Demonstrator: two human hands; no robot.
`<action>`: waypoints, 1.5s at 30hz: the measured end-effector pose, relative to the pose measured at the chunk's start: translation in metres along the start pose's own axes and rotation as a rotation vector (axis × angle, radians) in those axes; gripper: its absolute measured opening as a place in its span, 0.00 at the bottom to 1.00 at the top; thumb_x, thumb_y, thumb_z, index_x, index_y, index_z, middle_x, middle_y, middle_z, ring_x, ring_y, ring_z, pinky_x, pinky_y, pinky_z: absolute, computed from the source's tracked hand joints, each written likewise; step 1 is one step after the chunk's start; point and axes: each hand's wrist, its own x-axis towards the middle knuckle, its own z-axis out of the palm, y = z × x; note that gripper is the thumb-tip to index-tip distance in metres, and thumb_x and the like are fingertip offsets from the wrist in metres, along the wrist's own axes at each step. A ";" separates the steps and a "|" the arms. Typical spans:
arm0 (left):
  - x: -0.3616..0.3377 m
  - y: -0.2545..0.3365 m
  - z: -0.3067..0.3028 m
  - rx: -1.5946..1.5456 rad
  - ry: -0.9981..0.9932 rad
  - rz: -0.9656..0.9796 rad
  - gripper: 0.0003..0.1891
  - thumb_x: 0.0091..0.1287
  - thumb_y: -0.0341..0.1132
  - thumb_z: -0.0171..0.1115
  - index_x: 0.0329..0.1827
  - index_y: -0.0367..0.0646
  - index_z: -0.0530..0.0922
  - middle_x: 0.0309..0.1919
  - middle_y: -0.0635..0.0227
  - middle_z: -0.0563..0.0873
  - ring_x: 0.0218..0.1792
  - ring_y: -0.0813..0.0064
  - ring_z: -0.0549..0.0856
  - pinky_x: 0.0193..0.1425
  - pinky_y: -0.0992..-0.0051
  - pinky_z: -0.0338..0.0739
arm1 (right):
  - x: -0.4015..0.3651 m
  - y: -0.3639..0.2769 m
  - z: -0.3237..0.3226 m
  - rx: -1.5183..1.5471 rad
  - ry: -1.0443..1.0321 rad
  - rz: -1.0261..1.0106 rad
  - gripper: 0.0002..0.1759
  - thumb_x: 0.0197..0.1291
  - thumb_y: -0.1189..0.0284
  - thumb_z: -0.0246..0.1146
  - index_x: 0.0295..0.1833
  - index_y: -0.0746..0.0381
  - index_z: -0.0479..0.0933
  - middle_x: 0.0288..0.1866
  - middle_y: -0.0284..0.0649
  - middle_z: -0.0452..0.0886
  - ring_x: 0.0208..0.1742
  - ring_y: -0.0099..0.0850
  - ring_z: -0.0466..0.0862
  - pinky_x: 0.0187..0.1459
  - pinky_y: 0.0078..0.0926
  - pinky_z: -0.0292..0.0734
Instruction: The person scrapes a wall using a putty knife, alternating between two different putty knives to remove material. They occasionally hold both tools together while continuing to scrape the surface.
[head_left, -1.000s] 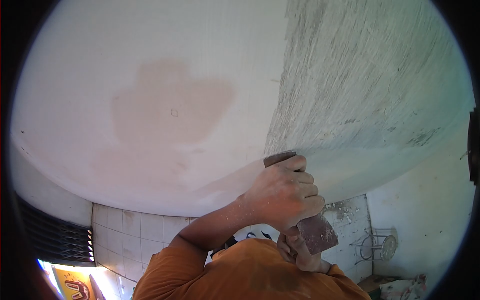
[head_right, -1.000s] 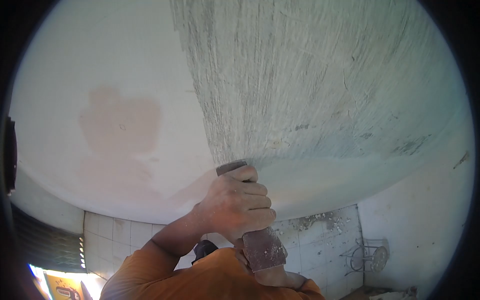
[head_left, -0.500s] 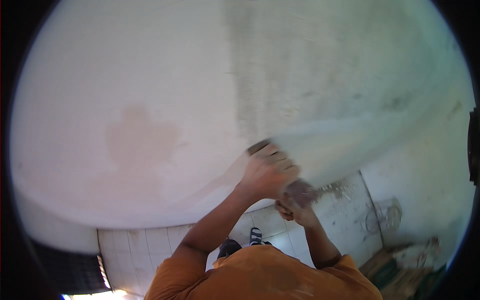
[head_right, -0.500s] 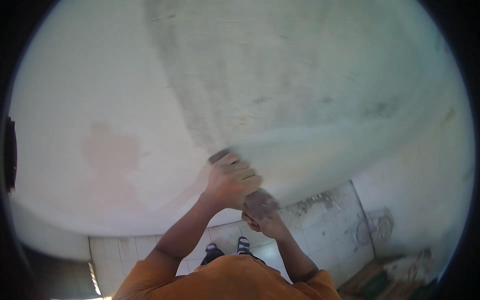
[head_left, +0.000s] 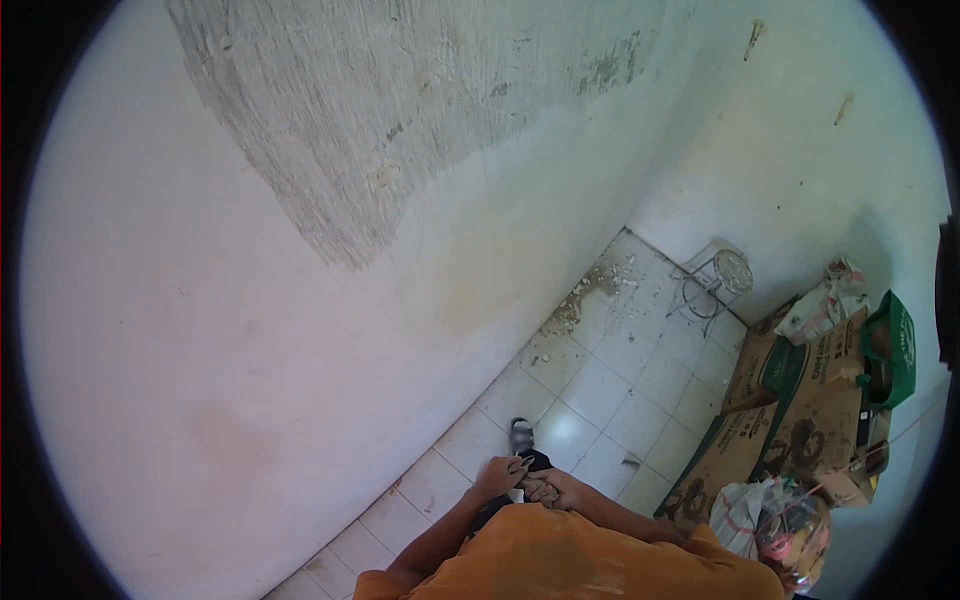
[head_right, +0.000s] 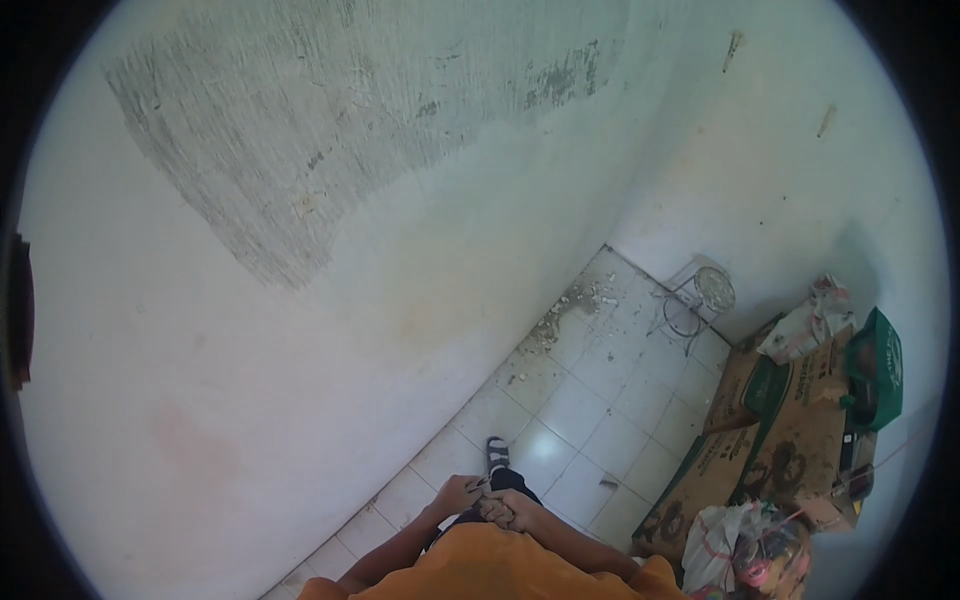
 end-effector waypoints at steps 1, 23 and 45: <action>-0.004 -0.002 0.009 -0.028 -0.030 0.000 0.10 0.60 0.36 0.59 0.37 0.39 0.80 0.28 0.50 0.83 0.30 0.52 0.83 0.35 0.62 0.76 | -0.001 0.008 -0.010 0.027 0.011 -0.005 0.14 0.70 0.63 0.48 0.43 0.65 0.67 0.27 0.37 0.72 0.13 0.14 0.65 0.07 0.10 0.58; -0.008 0.068 0.070 -0.001 0.365 -0.135 0.11 0.58 0.42 0.57 0.30 0.44 0.79 0.27 0.53 0.82 0.31 0.49 0.81 0.37 0.57 0.74 | -0.071 -0.034 -0.008 -0.493 0.170 0.199 0.14 0.70 0.61 0.49 0.44 0.62 0.69 0.24 0.32 0.70 0.13 0.14 0.65 0.09 0.09 0.58; 0.004 0.245 -0.206 0.854 0.762 0.501 0.12 0.33 0.36 0.68 0.20 0.50 0.73 0.21 0.74 0.76 0.30 0.70 0.78 0.46 0.70 0.71 | -0.104 -0.029 0.269 -1.242 -0.232 -0.524 0.07 0.68 0.68 0.53 0.40 0.59 0.66 0.18 0.32 0.67 0.11 0.16 0.61 0.11 0.16 0.52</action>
